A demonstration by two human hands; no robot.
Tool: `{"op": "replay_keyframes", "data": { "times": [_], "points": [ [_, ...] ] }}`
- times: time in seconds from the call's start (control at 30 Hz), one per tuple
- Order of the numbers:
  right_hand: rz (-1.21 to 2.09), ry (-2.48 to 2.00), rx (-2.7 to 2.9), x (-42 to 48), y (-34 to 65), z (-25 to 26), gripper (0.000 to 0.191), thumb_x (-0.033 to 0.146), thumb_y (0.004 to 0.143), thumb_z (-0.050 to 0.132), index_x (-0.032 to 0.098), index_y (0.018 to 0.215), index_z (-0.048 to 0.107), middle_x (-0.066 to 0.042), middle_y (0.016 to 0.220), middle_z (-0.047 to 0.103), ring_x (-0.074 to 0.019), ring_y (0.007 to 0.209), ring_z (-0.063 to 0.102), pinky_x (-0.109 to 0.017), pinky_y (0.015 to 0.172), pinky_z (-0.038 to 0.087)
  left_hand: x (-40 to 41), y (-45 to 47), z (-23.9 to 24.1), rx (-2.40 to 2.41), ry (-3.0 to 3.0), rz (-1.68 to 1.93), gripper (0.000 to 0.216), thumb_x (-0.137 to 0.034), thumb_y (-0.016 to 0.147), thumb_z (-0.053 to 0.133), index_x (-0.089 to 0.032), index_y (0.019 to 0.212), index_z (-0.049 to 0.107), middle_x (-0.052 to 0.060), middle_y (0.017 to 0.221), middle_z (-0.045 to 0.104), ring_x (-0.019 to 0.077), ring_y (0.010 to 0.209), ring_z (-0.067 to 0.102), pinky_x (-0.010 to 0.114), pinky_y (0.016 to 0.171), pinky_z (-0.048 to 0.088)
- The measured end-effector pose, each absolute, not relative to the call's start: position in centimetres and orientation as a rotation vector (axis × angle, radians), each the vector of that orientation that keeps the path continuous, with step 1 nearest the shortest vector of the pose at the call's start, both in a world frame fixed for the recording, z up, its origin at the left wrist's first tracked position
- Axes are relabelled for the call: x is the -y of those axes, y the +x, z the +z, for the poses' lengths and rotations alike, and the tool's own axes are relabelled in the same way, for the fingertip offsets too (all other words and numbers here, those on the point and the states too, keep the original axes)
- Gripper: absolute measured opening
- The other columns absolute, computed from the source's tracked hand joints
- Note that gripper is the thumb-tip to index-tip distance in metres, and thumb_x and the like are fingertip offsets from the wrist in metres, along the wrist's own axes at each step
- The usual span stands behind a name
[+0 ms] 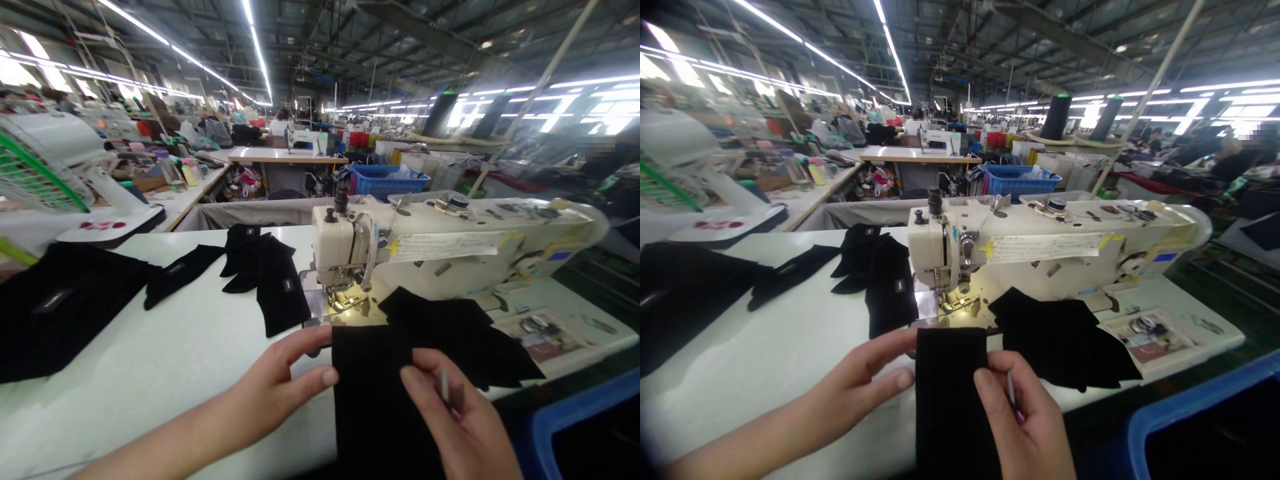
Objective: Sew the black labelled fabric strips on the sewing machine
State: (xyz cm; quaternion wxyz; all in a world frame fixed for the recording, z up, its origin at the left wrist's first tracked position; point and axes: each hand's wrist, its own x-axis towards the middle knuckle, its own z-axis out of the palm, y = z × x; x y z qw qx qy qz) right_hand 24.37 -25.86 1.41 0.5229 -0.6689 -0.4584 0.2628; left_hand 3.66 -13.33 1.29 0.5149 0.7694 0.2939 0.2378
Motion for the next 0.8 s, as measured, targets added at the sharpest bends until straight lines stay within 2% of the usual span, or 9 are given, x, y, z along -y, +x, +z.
{"op": "replay_keyframes", "data": {
  "times": [0.07,0.17,0.23,0.33,0.43,0.53,0.63,0.73,0.8],
  "points": [
    [0.77,-1.555,1.101,25.1,23.9,0.9,0.034,0.055,0.093,0.06,0.023,0.092,0.071,0.0,0.07,0.067,-0.0178,0.064,0.065,-0.022,0.056,0.052,14.1,5.1,2.0,-0.734,1.527,0.597,0.034,-0.047,0.092,0.063,-0.021,0.11,0.075,0.007,0.107,0.076,0.0259,0.104,0.068,0.041,0.098,0.052],
    [0.682,-1.567,1.097,24.3,24.2,0.1,0.03,0.052,0.09,0.066,0.022,0.093,0.07,0.002,0.066,0.058,-0.0141,0.057,0.054,-0.022,0.052,0.046,13.7,6.2,2.6,-0.775,1.387,0.554,0.028,-0.044,0.086,0.069,-0.017,0.087,0.075,0.002,0.083,0.073,0.0195,0.083,0.066,0.034,0.087,0.052],
    [0.511,-1.56,1.12,24.0,24.8,0.0,0.027,0.048,0.087,0.07,0.023,0.097,0.071,0.001,0.077,0.061,-0.0119,0.056,0.048,-0.023,0.052,0.044,13.0,6.5,2.5,-0.759,1.443,0.43,0.028,-0.044,0.083,0.071,-0.016,0.084,0.074,0.001,0.079,0.07,0.0167,0.076,0.061,0.03,0.079,0.049],
    [0.484,-1.492,1.304,23.6,25.2,0.4,0.02,0.038,0.083,0.076,0.025,0.097,0.074,0.0,0.092,0.066,-0.0116,0.062,0.05,-0.023,0.056,0.043,12.6,6.9,2.3,-0.696,1.582,0.246,0.03,-0.045,0.083,0.069,-0.015,0.082,0.072,-0.001,0.072,0.063,0.0136,0.068,0.053,0.026,0.068,0.043],
    [0.62,-1.424,1.432,23.2,25.1,0.8,0.004,0.028,0.085,0.075,0.025,0.086,0.074,0.002,0.082,0.067,-0.0125,0.067,0.057,-0.022,0.059,0.043,13.0,7.1,2.1,-0.656,1.629,0.181,0.03,-0.045,0.083,0.068,-0.016,0.079,0.071,-0.003,0.069,0.059,0.0121,0.065,0.049,0.025,0.064,0.039],
    [0.517,-1.428,1.312,23.2,25.6,0.9,0.013,0.028,0.089,0.07,0.023,0.077,0.072,0.003,0.074,0.064,-0.0118,0.063,0.055,-0.022,0.057,0.042,13.0,6.6,1.7,-0.662,1.513,0.098,0.029,-0.046,0.08,0.072,-0.017,0.084,0.072,-0.002,0.075,0.065,0.0134,0.068,0.055,0.025,0.067,0.042],
    [0.311,-1.502,1.101,23.6,27.0,0.8,0.014,0.034,0.089,0.071,0.023,0.08,0.071,0.002,0.078,0.066,-0.0121,0.064,0.056,-0.022,0.059,0.045,12.5,5.0,1.4,-0.699,1.434,0.009,0.032,-0.048,0.08,0.073,-0.018,0.091,0.074,0.0,0.083,0.071,0.0157,0.075,0.061,0.026,0.072,0.045],
    [0.241,-1.54,1.093,23.9,28.5,0.4,0.014,0.035,0.088,0.072,0.023,0.082,0.072,0.001,0.083,0.068,-0.0129,0.066,0.057,-0.023,0.059,0.045,12.4,3.0,2.0,-0.768,1.504,0.003,0.031,-0.049,0.082,0.072,-0.018,0.087,0.074,-0.002,0.076,0.068,0.0135,0.069,0.058,0.024,0.068,0.043],
    [0.305,-1.559,1.224,24.1,29.0,0.1,0.012,0.034,0.088,0.072,0.023,0.083,0.073,0.0,0.085,0.068,-0.0127,0.064,0.056,-0.023,0.056,0.044,12.9,2.1,2.9,-0.766,1.568,-0.012,0.033,-0.05,0.081,0.073,-0.018,0.079,0.073,-0.003,0.068,0.064,0.0127,0.064,0.054,0.023,0.062,0.041]
  ]
}}
